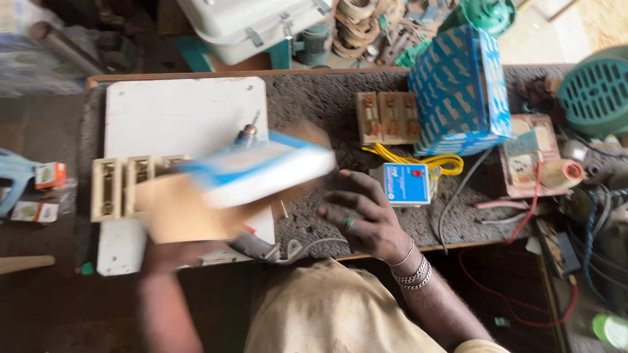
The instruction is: The person unpacks a blue electrical control device from a cardboard box on the workbench, arranges its wires, and sets it beside a power drill. They then handle beige switch socket housings on a white board, use the power drill on the board, and work on the sockets with a screwdriver.
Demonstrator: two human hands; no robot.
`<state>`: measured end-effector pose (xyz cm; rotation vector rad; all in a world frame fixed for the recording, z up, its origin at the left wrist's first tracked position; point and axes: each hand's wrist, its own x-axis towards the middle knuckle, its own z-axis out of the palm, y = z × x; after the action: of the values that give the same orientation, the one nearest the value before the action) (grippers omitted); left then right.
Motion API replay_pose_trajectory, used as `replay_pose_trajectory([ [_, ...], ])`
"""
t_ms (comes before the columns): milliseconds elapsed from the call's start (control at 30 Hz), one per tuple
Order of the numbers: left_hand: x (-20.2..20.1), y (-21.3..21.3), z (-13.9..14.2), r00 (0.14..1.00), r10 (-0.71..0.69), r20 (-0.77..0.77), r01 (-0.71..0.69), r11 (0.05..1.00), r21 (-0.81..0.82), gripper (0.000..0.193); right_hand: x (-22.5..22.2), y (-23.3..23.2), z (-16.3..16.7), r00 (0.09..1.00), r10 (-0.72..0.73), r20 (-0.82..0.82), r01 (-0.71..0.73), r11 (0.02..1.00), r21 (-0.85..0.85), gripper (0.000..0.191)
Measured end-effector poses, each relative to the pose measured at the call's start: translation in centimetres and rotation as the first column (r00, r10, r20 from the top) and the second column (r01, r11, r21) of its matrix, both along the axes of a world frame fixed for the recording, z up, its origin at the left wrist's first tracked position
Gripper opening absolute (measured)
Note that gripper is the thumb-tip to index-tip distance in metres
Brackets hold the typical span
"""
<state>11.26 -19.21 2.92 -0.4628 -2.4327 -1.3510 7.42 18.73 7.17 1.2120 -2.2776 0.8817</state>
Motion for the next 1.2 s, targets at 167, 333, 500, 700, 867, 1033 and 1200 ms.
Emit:
replay_pose_trajectory([
  [167,3.1,-11.0,-4.7,0.582,0.812,0.036,-0.795,0.560,0.233,0.071,0.4,3.5,-1.3,0.934,-0.344,0.100,0.354,0.929,-0.107,0.034],
  [333,3.2,-11.9,-7.1,0.400,0.837,0.372,-0.823,0.150,0.548,0.046,0.5,7.7,-2.7,0.731,-0.660,0.172,0.665,0.746,0.035,0.043],
  [500,-0.8,-4.0,-4.5,0.791,0.573,0.214,-0.546,0.505,0.668,0.030,-0.5,10.7,-3.3,0.707,-0.666,0.237,0.596,0.742,0.308,0.096],
  [700,-4.6,7.5,-1.6,0.936,0.042,0.349,-0.225,0.834,0.504,0.055,-3.0,12.2,-4.1,0.768,-0.578,0.276,0.407,0.773,0.486,0.110],
  [867,-4.7,14.2,-1.2,0.916,-0.094,0.391,0.068,0.994,0.080,0.058,-2.8,12.2,-4.7,0.765,-0.565,0.308,0.449,0.811,0.375,0.098],
  [1033,-3.5,18.2,-2.8,0.843,-0.270,0.466,0.236,0.963,0.131,0.084,-0.6,11.7,-4.2,0.730,-0.495,0.472,0.564,0.826,-0.007,0.096],
  [1200,-2.8,23.5,-4.4,0.836,-0.489,0.250,0.282,0.773,0.569,0.105,0.5,5.7,-3.9,0.663,-0.398,0.634,0.662,0.708,-0.247,0.101],
])
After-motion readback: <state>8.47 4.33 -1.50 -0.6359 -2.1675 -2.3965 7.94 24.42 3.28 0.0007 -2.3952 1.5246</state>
